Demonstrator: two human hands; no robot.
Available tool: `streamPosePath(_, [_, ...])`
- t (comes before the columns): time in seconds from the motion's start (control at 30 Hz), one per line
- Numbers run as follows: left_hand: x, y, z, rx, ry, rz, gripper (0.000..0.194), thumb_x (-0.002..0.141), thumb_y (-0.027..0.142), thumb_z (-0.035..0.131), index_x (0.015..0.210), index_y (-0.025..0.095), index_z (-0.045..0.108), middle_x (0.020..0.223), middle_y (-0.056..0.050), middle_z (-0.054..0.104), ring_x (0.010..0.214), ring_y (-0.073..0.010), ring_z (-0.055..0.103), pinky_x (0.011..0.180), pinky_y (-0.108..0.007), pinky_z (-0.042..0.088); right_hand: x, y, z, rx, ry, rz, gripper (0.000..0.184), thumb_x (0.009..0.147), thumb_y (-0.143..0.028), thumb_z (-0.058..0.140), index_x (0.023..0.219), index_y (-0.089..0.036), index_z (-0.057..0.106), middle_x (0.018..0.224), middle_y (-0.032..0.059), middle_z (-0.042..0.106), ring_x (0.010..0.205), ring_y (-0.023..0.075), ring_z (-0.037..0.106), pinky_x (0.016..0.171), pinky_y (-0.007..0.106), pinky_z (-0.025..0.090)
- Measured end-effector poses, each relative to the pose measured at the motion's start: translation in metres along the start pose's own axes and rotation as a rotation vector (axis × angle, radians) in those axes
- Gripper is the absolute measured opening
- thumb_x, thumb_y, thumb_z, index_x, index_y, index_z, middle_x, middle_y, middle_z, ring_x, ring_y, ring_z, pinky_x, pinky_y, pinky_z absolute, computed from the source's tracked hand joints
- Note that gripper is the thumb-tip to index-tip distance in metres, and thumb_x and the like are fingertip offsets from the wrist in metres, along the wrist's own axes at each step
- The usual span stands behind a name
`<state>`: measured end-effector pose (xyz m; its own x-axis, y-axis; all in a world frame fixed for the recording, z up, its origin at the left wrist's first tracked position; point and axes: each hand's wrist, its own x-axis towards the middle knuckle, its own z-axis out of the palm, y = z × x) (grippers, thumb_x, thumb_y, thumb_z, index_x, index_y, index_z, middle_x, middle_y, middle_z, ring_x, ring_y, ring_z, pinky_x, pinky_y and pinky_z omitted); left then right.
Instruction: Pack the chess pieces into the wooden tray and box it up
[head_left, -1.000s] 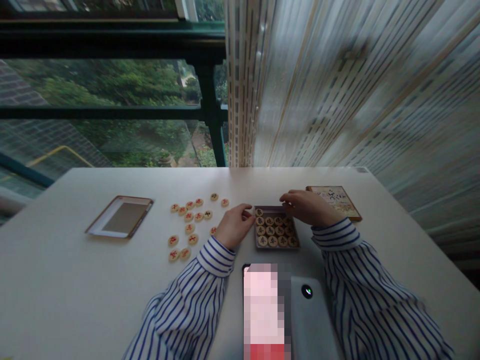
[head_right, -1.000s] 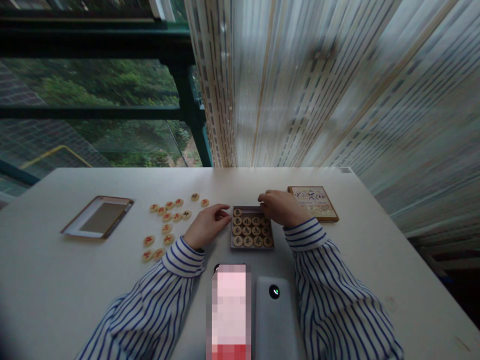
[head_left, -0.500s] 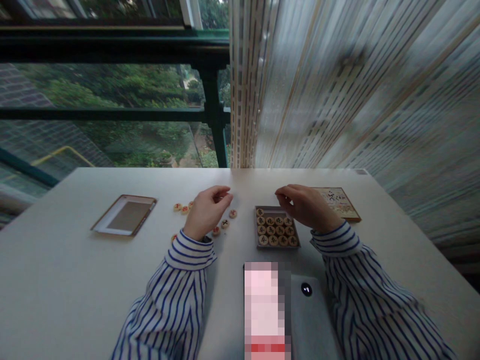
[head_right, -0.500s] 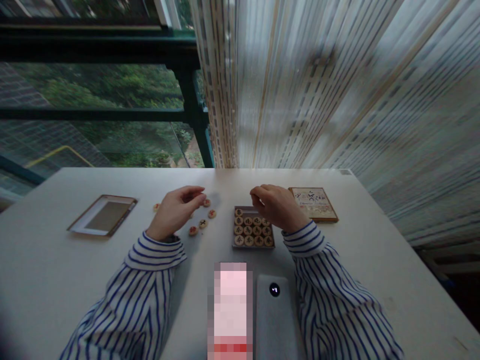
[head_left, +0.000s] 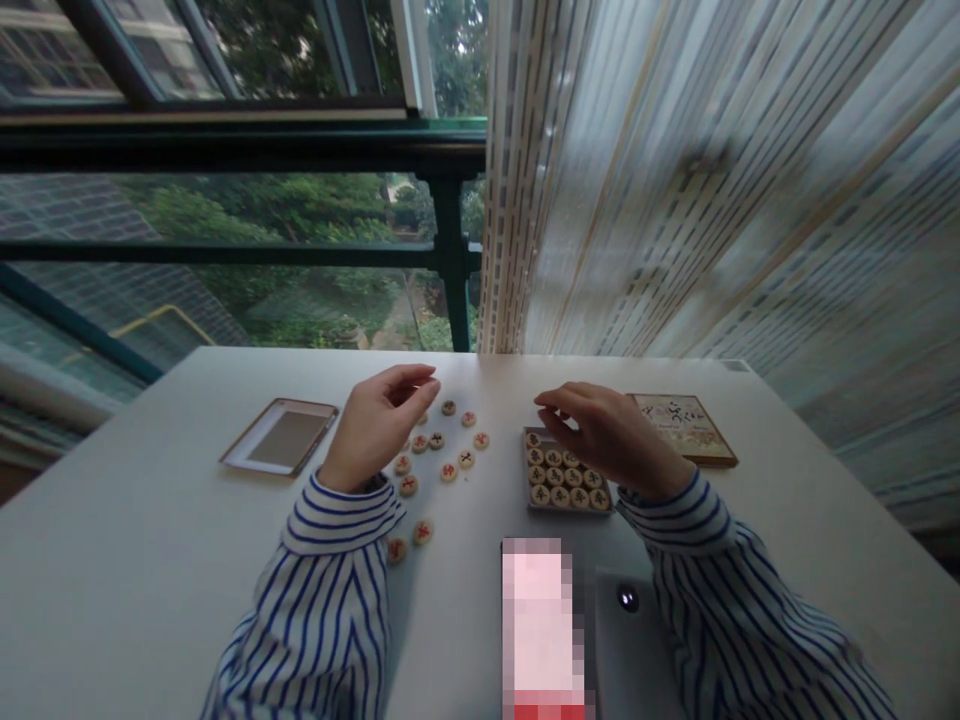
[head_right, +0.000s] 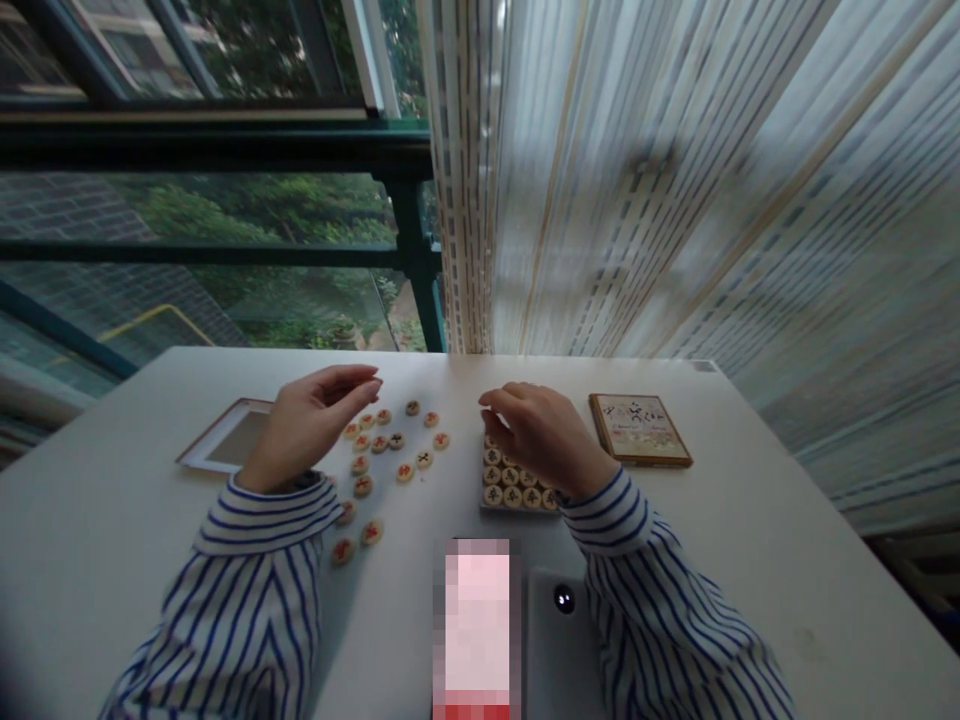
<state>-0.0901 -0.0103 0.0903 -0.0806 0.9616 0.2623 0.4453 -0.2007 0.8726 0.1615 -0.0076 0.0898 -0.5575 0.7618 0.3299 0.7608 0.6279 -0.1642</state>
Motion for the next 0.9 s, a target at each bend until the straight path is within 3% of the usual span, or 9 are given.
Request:
streamPosePath(0.47, [-0.001,-0.014,0.004,0.447,-0.261,0.167,0.032,0.079,0.037,0.05,0.102,0.018,0.061,0.095,-0.005,0.066,0.083,-0.0167,0.061,0.077,-0.029,0.046,0.001,0.01,0.015,0.097,0.038,0.035,0.021,0.084,-0.021,0.045,0.098,-0.016,0.06,0.083,0.0056,0.063,0.075,0.0143,0.056,0.071,0.027,0.041])
streamPosePath(0.73, [-0.004,-0.025,0.017,0.693,-0.486,0.17,0.032,0.076,0.037,0.051,0.102,0.021,0.059,0.091,-0.004,0.066,0.083,-0.0194,0.06,0.071,-0.03,0.045,-0.003,0.006,0.021,0.041,-0.163,-0.019,0.021,0.086,-0.024,0.043,0.094,-0.019,0.061,0.084,0.0046,0.064,0.074,0.0141,0.057,0.066,0.025,0.04])
streamPosePath(0.9, [-0.009,-0.032,0.032,0.854,-0.573,0.182,0.027,0.076,0.037,0.051,0.094,0.02,0.061,0.092,-0.007,0.066,0.085,-0.0223,0.06,0.07,-0.031,0.044,-0.003,0.002,0.025,0.012,-0.204,-0.037,0.022,0.086,-0.025,0.042,0.096,-0.019,0.061,0.084,0.0047,0.065,0.074,0.0143,0.058,0.066,0.025,0.038])
